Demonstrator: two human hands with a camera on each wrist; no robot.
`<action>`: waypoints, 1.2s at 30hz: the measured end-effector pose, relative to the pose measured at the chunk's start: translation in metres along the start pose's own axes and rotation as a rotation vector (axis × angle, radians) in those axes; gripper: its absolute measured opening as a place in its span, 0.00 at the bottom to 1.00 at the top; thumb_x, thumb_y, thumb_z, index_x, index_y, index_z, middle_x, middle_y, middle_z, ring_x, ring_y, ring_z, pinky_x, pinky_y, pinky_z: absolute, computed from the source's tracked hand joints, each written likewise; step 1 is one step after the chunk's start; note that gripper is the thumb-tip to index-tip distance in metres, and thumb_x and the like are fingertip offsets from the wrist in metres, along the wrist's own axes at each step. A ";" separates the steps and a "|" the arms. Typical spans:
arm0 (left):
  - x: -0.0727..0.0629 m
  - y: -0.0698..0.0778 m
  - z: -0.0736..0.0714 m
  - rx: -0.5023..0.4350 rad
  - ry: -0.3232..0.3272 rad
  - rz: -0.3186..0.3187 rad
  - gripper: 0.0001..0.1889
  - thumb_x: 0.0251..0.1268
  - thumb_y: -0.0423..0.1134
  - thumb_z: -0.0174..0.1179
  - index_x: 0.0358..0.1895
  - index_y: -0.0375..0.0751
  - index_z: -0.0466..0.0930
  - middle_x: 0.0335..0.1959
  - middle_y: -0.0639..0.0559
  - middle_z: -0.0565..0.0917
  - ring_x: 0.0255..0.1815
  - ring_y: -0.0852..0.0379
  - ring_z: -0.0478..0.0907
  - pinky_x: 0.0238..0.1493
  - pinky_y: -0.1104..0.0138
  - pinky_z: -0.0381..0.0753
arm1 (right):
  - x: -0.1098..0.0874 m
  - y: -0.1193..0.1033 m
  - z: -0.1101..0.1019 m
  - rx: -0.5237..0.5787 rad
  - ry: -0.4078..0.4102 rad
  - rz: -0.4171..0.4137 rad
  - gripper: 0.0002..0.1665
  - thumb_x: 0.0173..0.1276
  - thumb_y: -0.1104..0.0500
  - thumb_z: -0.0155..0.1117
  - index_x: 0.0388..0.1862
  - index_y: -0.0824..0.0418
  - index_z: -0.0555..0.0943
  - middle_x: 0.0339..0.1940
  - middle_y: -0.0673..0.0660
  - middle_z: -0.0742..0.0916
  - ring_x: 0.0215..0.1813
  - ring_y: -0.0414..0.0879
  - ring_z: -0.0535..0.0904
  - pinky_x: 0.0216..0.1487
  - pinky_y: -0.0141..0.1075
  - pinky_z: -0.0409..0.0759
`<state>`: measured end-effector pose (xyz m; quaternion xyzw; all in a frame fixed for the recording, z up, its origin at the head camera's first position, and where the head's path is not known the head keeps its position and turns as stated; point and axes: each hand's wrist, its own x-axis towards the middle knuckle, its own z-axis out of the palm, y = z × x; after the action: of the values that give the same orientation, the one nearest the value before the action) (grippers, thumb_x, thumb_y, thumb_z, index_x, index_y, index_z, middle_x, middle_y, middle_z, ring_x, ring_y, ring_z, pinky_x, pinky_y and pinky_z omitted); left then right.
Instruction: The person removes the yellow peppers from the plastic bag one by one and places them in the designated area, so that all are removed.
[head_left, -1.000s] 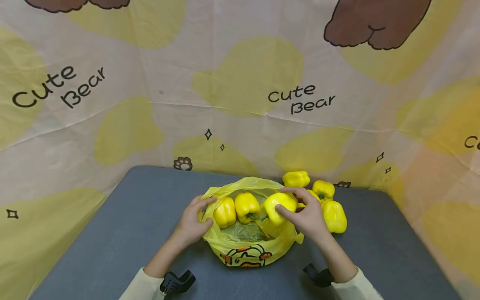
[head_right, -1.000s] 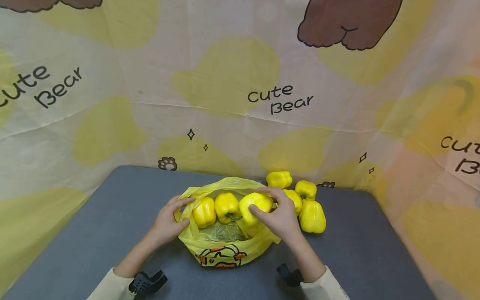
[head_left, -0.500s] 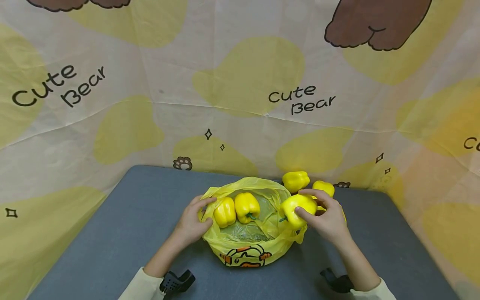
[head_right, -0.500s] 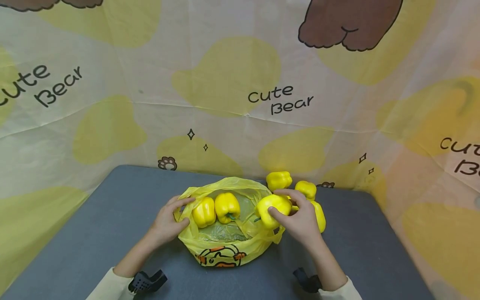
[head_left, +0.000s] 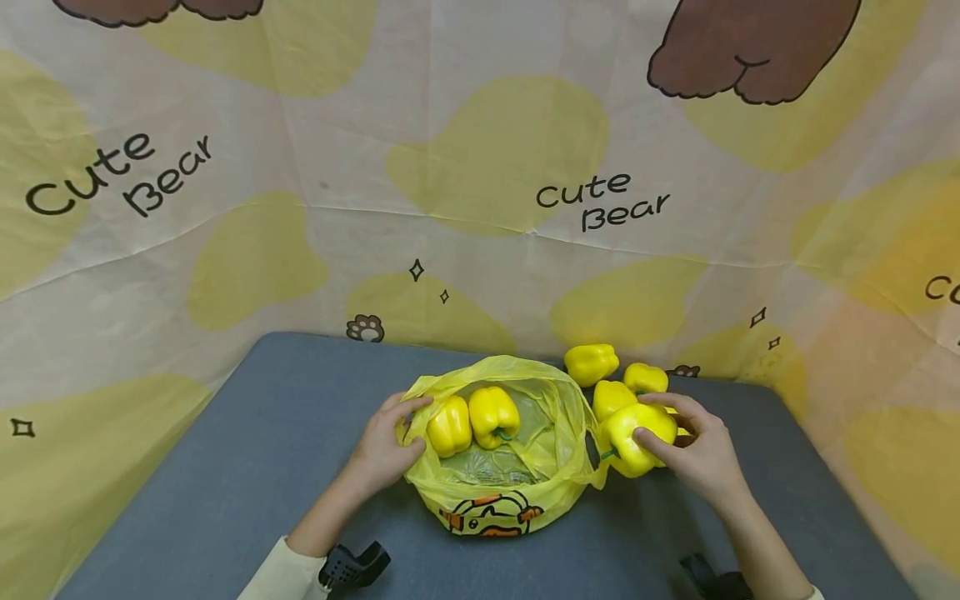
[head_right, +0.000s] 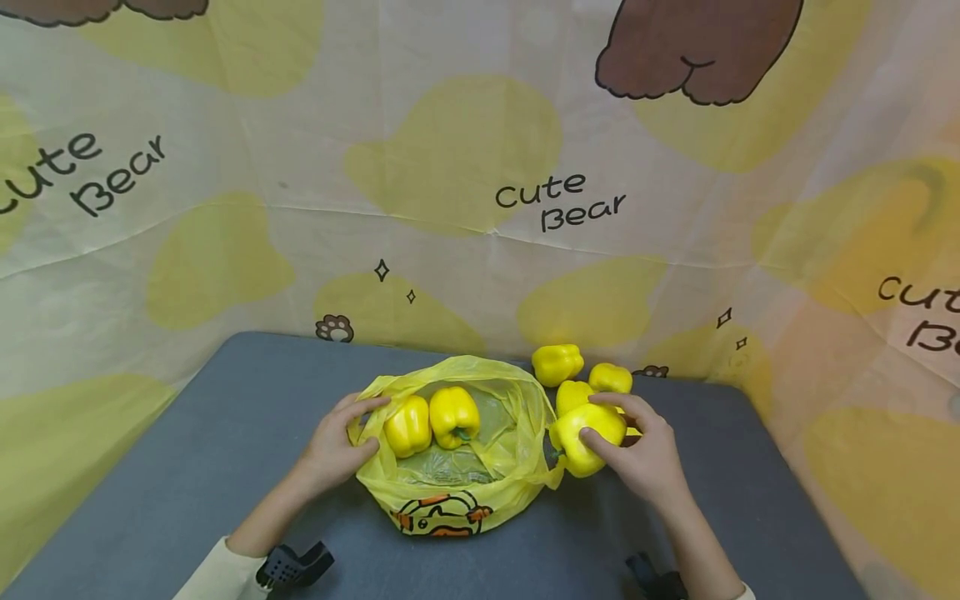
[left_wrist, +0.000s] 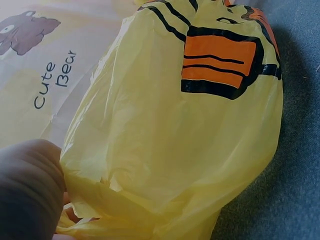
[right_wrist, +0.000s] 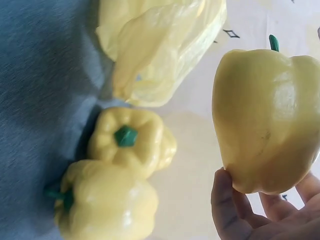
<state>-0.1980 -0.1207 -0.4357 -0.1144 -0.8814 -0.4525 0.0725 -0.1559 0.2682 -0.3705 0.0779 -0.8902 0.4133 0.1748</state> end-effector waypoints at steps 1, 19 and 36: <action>0.000 0.000 0.000 -0.001 0.000 -0.001 0.30 0.47 0.26 0.59 0.60 0.42 0.78 0.58 0.45 0.73 0.37 0.56 0.68 0.33 0.68 0.68 | -0.001 0.002 -0.001 -0.005 -0.004 0.006 0.24 0.55 0.62 0.73 0.53 0.59 0.81 0.51 0.56 0.81 0.37 0.28 0.77 0.31 0.30 0.79; 0.000 -0.001 0.001 0.011 0.011 0.000 0.29 0.47 0.26 0.60 0.59 0.43 0.79 0.58 0.45 0.74 0.35 0.57 0.67 0.32 0.68 0.67 | -0.015 0.028 -0.003 -0.063 -0.133 0.093 0.25 0.57 0.56 0.72 0.54 0.58 0.80 0.53 0.63 0.82 0.35 0.30 0.77 0.31 0.31 0.79; 0.001 -0.003 0.001 0.023 0.015 0.023 0.29 0.47 0.26 0.60 0.59 0.43 0.79 0.58 0.45 0.74 0.37 0.56 0.68 0.34 0.67 0.68 | -0.015 0.038 0.014 -0.194 -0.179 0.101 0.26 0.53 0.49 0.75 0.52 0.53 0.82 0.52 0.54 0.84 0.45 0.42 0.76 0.36 0.33 0.76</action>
<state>-0.1994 -0.1211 -0.4386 -0.1202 -0.8846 -0.4424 0.0857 -0.1565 0.2822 -0.4109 0.0524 -0.9408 0.3252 0.0805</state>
